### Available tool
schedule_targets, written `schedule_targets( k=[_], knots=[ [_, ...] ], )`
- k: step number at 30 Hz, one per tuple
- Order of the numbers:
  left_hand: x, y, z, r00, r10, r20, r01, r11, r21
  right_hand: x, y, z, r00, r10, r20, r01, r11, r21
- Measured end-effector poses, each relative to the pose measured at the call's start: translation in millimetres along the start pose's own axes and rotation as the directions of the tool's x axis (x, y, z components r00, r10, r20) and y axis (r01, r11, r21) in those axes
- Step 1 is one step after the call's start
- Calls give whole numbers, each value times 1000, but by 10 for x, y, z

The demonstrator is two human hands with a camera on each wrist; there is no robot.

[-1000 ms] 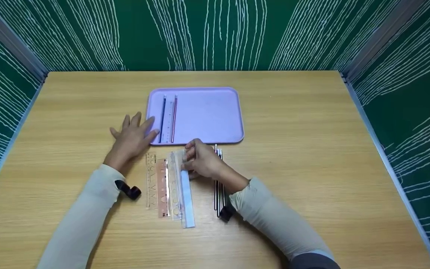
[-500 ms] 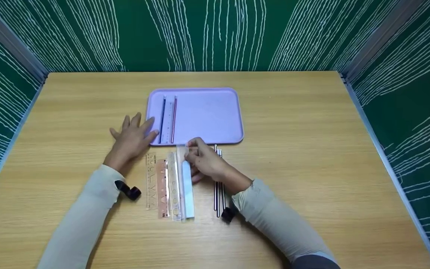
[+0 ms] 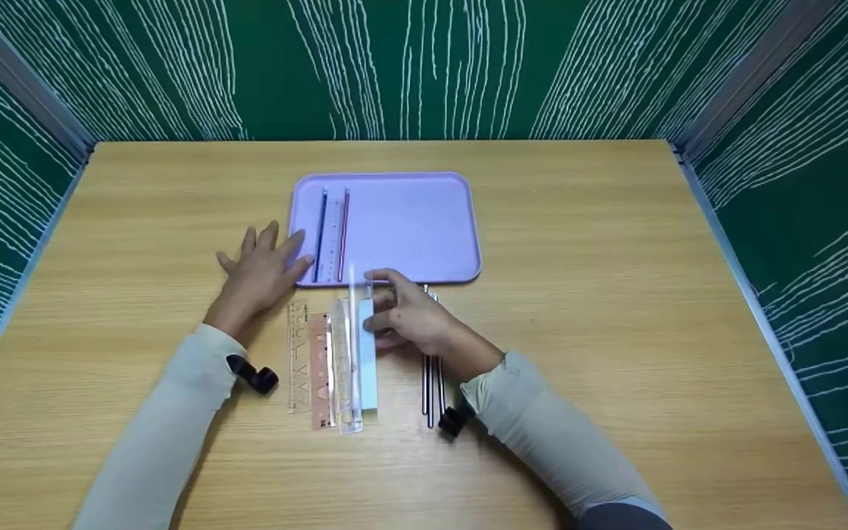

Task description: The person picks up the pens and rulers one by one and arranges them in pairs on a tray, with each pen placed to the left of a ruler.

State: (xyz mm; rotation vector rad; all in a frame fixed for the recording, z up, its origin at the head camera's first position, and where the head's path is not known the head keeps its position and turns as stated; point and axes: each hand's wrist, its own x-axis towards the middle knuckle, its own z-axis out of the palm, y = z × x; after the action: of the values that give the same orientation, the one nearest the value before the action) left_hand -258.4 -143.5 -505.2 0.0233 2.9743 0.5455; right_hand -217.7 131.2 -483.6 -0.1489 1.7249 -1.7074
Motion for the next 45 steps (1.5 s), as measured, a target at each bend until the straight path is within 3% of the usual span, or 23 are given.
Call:
schedule_targets(
  k=[11,29,40,45],
  knots=[
    [0,3,-11,1000,-8,13,8,1000,-1,20,6,-22,999,-32,5,32,998,-45],
    [-20,7,-13,1000,10,-13,-10,1000,-3,94,-69,-52,992,-63,-108,56,996,-65],
    [-10,9,-23,1000,-6,3,6,1000,-5,193,-160,-77,987,-78,-144,71,996,-58],
    [-13,8,-21,1000,-11,9,11,1000,-1,231,-194,-81,988,-93,-124,85,994,-66]
  ],
)
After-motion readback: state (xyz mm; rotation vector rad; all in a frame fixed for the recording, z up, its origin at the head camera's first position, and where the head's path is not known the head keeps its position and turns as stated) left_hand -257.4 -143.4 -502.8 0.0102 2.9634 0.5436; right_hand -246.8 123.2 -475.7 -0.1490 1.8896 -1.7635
